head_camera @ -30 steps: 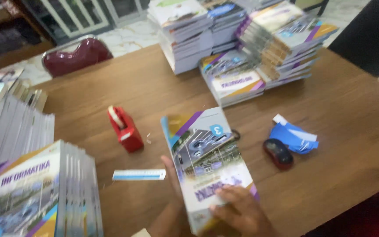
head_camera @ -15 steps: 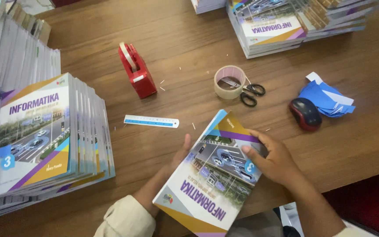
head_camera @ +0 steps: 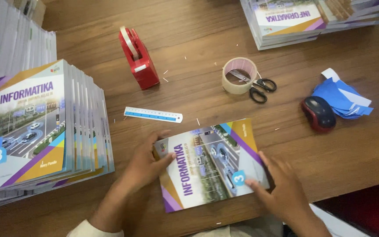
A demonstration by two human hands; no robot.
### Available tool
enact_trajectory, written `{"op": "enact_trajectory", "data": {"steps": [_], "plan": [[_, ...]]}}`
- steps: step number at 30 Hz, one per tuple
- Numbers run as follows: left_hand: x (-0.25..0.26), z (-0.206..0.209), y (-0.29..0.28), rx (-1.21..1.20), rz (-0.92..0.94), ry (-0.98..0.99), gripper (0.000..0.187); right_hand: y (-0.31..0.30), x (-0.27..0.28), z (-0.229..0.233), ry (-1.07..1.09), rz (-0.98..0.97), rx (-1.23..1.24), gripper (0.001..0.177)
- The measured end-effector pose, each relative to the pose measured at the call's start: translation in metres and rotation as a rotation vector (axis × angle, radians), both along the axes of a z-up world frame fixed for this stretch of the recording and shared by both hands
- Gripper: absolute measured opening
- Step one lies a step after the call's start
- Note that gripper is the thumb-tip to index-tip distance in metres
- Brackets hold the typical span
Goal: The person places a textbook on a wooden table and uses scissors to cut a blue paper strip. They then use a ruler to measure the strip on the book cover before applying clear tape over it. The person smooths the tape, flips the book, and applies more tape to the back cover.
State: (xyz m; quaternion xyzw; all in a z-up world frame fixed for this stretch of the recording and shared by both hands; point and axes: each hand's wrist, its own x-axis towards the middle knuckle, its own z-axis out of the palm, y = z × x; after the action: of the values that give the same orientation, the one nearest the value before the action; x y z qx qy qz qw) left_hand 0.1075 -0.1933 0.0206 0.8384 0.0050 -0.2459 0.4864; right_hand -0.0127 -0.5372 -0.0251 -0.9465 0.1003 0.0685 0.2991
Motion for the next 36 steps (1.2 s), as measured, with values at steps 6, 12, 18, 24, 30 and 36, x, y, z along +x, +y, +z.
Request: {"op": "enact_trajectory", "data": {"steps": [6,12,18,24,30,36], "plan": [[-0.034,-0.041,0.006,0.355,-0.072,-0.661,0.09,0.001,-0.023,-0.001,-0.238,0.182,-0.057,0.09],[-0.08,-0.044,-0.018,0.34,-0.456,-0.732,0.111,0.005,-0.006,-0.008,-0.397,0.542,-0.066,0.107],[-0.061,-0.055,-0.018,0.615,-0.516,-0.862,0.121,0.014,0.027,-0.012,-0.273,0.581,-0.409,0.141],[-0.036,-0.052,-0.02,0.53,-0.501,-0.774,0.115,0.016,0.055,-0.012,-0.193,0.579,-0.528,0.147],[-0.033,-0.054,-0.021,0.549,-0.505,-0.829,0.12,0.015,0.055,-0.012,-0.254,0.559,-0.533,0.15],[-0.023,-0.037,-0.031,0.467,-0.465,-0.874,0.108,0.011,0.047,-0.007,-0.301,0.561,-0.461,0.143]]}}
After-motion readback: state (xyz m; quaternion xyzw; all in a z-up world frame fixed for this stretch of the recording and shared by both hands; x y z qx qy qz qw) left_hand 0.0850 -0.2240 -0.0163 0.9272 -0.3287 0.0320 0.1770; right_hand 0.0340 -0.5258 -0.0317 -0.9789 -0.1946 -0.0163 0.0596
